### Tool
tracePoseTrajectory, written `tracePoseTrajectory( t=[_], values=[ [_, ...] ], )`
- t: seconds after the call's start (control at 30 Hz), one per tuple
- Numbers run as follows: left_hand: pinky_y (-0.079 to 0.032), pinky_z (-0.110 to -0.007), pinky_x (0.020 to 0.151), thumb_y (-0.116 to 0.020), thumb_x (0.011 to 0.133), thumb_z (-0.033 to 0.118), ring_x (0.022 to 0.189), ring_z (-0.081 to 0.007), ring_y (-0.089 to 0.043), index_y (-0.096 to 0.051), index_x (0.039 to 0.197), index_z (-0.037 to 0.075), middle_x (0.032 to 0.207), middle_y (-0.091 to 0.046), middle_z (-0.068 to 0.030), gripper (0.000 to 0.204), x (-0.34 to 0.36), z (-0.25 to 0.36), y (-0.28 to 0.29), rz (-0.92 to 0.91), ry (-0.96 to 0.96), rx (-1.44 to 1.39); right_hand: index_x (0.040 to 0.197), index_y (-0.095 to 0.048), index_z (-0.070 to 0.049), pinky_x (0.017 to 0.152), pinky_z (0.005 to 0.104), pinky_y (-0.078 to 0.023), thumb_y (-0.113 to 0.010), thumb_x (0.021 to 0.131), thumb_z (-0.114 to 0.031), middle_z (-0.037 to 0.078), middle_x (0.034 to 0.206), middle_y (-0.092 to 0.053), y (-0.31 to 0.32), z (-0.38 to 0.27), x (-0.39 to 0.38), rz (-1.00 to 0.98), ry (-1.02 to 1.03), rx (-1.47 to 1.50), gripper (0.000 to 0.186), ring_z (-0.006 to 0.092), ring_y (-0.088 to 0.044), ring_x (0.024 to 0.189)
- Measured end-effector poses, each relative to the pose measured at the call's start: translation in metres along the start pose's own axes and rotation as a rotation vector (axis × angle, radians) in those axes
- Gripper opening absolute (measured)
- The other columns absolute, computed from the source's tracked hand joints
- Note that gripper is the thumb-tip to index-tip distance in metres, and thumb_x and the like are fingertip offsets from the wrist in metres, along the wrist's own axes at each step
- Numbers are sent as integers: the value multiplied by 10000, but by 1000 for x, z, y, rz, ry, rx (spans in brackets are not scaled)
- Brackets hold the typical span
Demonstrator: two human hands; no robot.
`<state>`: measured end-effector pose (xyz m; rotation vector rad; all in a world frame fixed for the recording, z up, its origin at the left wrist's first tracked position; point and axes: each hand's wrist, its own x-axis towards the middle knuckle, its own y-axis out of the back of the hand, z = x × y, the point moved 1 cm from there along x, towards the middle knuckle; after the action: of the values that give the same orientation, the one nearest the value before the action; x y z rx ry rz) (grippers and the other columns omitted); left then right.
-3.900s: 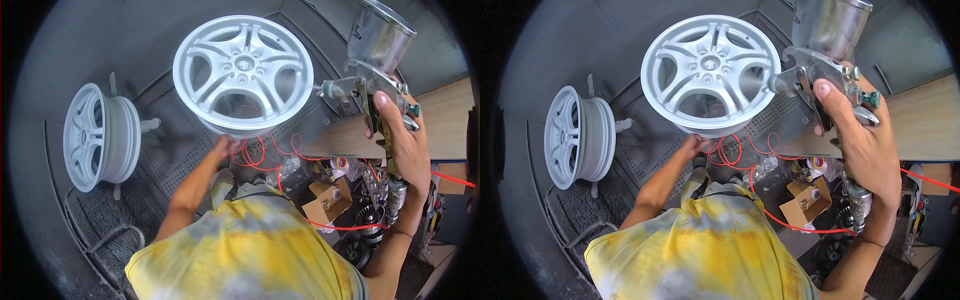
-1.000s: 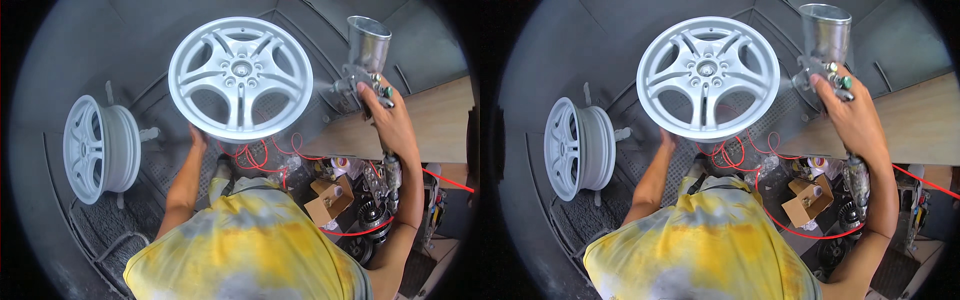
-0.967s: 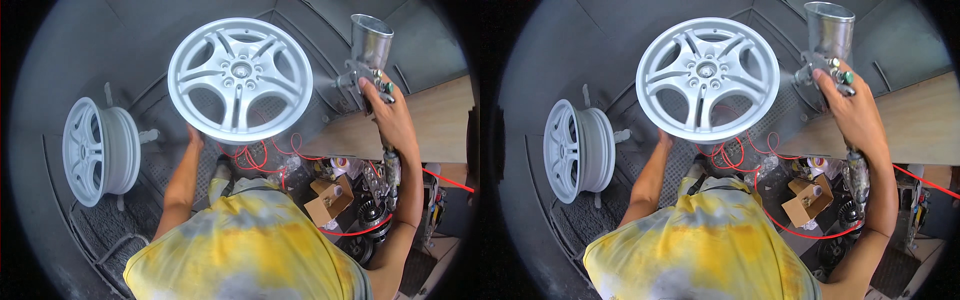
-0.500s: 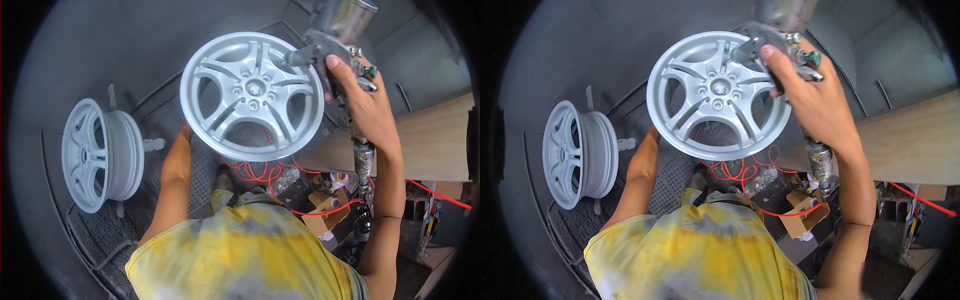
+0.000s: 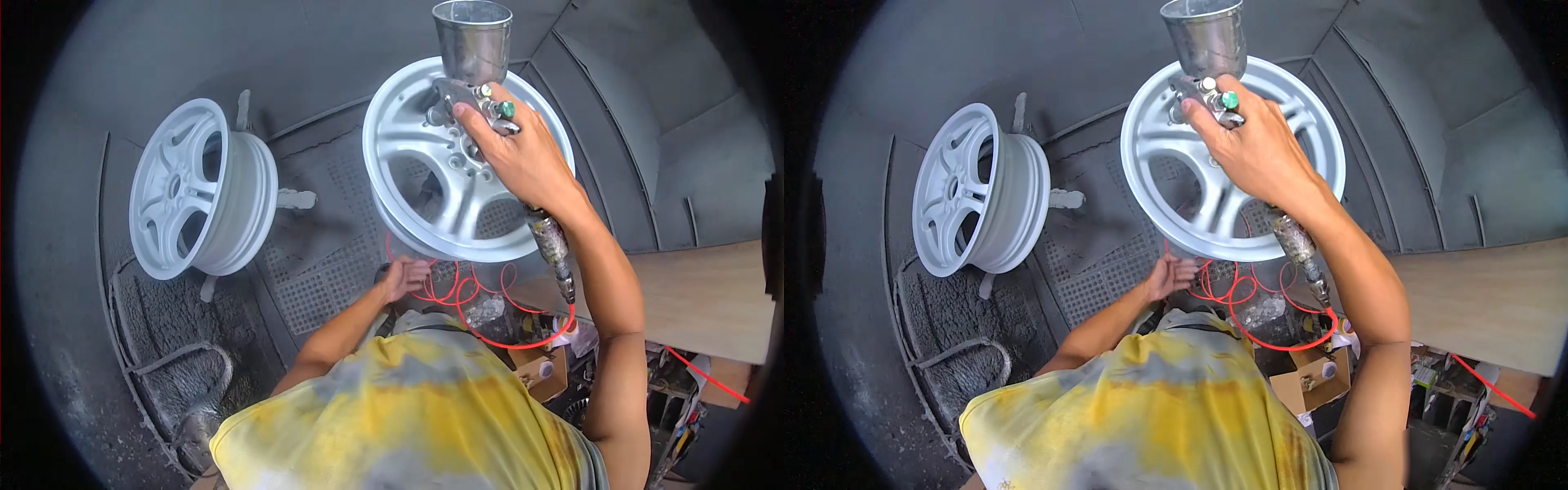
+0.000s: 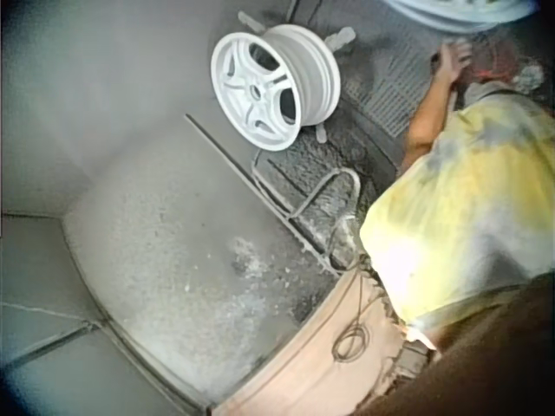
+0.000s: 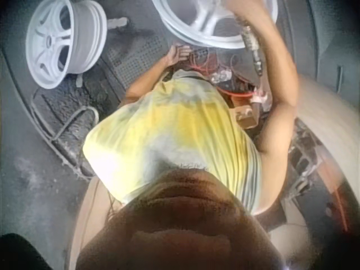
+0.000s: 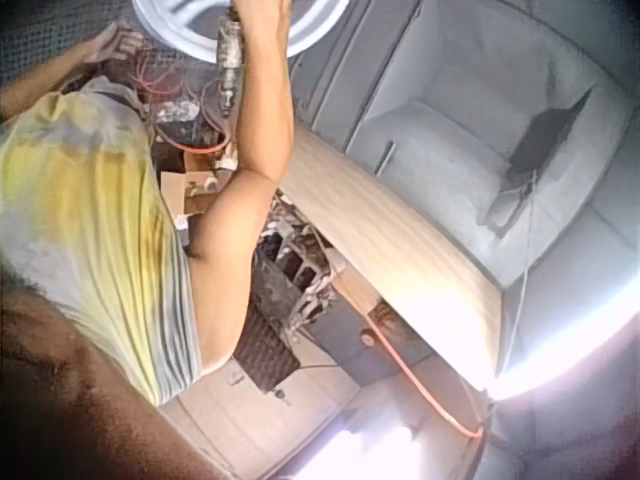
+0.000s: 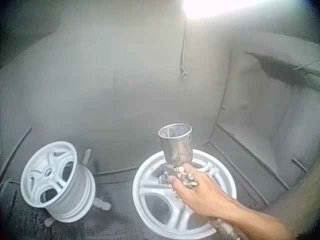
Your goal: Painting car rims with a spray gun in a paint booth.
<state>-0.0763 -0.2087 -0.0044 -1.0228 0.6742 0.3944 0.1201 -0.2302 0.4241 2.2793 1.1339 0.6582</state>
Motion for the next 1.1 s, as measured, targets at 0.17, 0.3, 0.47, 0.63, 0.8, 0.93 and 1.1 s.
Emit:
tracePoseTrajectory(
  t=[0.17, 0.3, 0.47, 0.63, 0.8, 0.93, 1.1],
  values=[
    [-539, -368, 693, -396, 824, 333, 720, -233, -638, -568, 891, 65, 886, -671, -107, 325, 13, 96, 38, 169, -219, -118, 887, -562, -5, 626, 429, -444, -561, 905, -328, 182, 673, -605, -1, -1, 9, -13, -74, -44, 324, 359, -603, 639],
    [-544, -385, 727, -390, 832, 323, 777, -236, -657, -565, 914, 59, 888, -669, -112, 327, 39, 141, 80, 114, -379, -129, 907, -577, -8, 671, 430, -457, -558, 897, -355, 192, 709, -620, 0, -10, 16, 13, -66, -96, 347, 367, -619, 698],
    [-544, -399, 777, -378, 859, 300, 813, -259, -651, -557, 1034, 41, 959, -659, -118, 360, 21, 92, 23, 152, -230, -32, 938, -598, -10, 715, 421, -473, -562, 883, -380, 201, 759, -640, 15, -1, 32, 103, -78, -136, 375, 372, -633, 771],
    [-516, -442, 855, -393, 850, 268, 928, -280, -626, -513, 1104, 35, 1015, -639, -146, 366, -6, 13, 3, 65, -24, 160, 958, -615, -9, 740, 409, -486, -571, 865, -406, 199, 806, -659, 40, 10, 44, 175, -144, -181, 410, 376, -638, 824],
    [-503, -466, 858, -418, 819, 205, 920, -279, -607, -513, 959, 60, 968, -602, -114, 223, 11, 86, 51, 75, -195, 89, 928, -624, 1, 713, 397, -489, -573, 860, -435, 179, 760, -660, 76, 39, 51, 290, -215, -327, 444, 325, -655, 759],
    [-520, -474, 850, -408, 825, 152, 860, -259, -611, -500, 936, 72, 905, -573, -96, 165, 10, 137, 45, 277, -422, -88, 844, -641, -5, 641, 339, -475, -524, 887, -457, 71, 627, -609, 102, 39, 34, 450, -267, -442, 469, 166, -586, 597],
    [-536, -451, 829, -398, 836, 136, 866, -264, -602, -491, 914, 67, 909, -572, -92, 140, -7, 70, 13, 185, -95, 158, 800, -632, -4, 596, 321, -471, -533, 884, -469, 75, 597, -590, 142, 55, -5, 384, -431, -467, 482, 153, -570, 544]
  ],
)
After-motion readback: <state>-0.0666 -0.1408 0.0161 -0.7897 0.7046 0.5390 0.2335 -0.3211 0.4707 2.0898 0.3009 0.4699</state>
